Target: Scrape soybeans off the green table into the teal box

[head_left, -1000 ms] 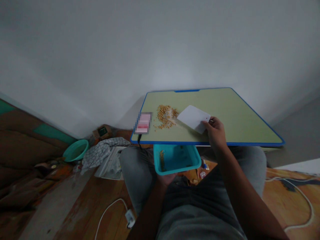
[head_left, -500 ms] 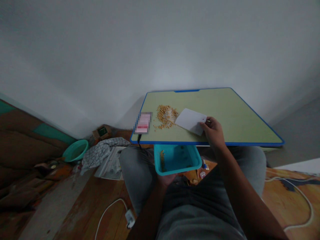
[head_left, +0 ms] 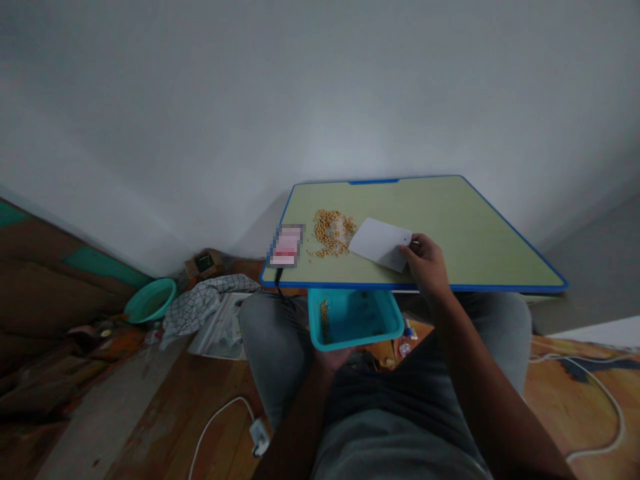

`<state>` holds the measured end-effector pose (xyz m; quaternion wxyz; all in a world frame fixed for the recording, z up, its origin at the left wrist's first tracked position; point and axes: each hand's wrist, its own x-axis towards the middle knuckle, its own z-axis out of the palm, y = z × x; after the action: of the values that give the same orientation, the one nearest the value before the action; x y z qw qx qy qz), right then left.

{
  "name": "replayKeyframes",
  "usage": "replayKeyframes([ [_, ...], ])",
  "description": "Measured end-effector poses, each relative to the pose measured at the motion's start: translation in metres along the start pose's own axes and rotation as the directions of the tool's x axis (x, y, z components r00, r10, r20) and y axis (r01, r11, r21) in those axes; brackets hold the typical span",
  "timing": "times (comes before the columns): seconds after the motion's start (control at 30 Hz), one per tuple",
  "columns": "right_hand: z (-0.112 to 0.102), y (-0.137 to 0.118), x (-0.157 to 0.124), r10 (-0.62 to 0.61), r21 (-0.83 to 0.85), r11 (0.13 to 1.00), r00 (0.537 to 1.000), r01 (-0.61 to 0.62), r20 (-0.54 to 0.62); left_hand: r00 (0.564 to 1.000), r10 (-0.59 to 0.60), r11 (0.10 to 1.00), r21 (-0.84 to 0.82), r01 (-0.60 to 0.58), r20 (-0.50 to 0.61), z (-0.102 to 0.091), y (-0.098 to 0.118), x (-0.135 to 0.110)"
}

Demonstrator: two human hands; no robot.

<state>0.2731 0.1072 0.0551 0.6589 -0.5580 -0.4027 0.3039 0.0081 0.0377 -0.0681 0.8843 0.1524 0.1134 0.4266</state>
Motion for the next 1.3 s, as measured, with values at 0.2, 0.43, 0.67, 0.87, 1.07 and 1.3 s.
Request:
replayKeyframes([
  [0.2,0.002,-0.005,-0.001,0.023,0.028,0.999,1.0,-0.023,-0.002,1.0,0.001,1.0,-0.007,-0.001,-0.025,-0.002,-0.001,-0.002],
  [0.43,0.003,-0.006,0.0,0.042,0.008,0.999,0.999,-0.042,0.005,1.0,-0.011,1.0,0.002,0.011,-0.024,-0.008,-0.002,-0.003],
  [0.67,0.004,-0.003,0.004,0.036,-0.02,0.999,0.998,-0.036,0.043,1.0,-0.014,1.0,-0.007,0.014,0.002,-0.001,-0.001,-0.001],
  [0.87,0.003,0.001,0.008,0.016,-0.016,1.0,0.999,-0.016,0.052,1.0,-0.012,1.0,-0.024,0.012,-0.001,0.014,0.003,0.0],
  [1.07,0.003,0.002,0.008,0.027,-0.013,1.0,0.993,-0.025,0.118,0.999,-0.036,0.999,-0.023,0.035,-0.029,0.021,0.005,0.0],
  [1.3,0.005,0.004,0.007,-0.011,-0.016,1.0,0.994,0.013,0.109,0.994,-0.036,0.999,-0.009,0.035,-0.104,0.024,0.006,0.0],
])
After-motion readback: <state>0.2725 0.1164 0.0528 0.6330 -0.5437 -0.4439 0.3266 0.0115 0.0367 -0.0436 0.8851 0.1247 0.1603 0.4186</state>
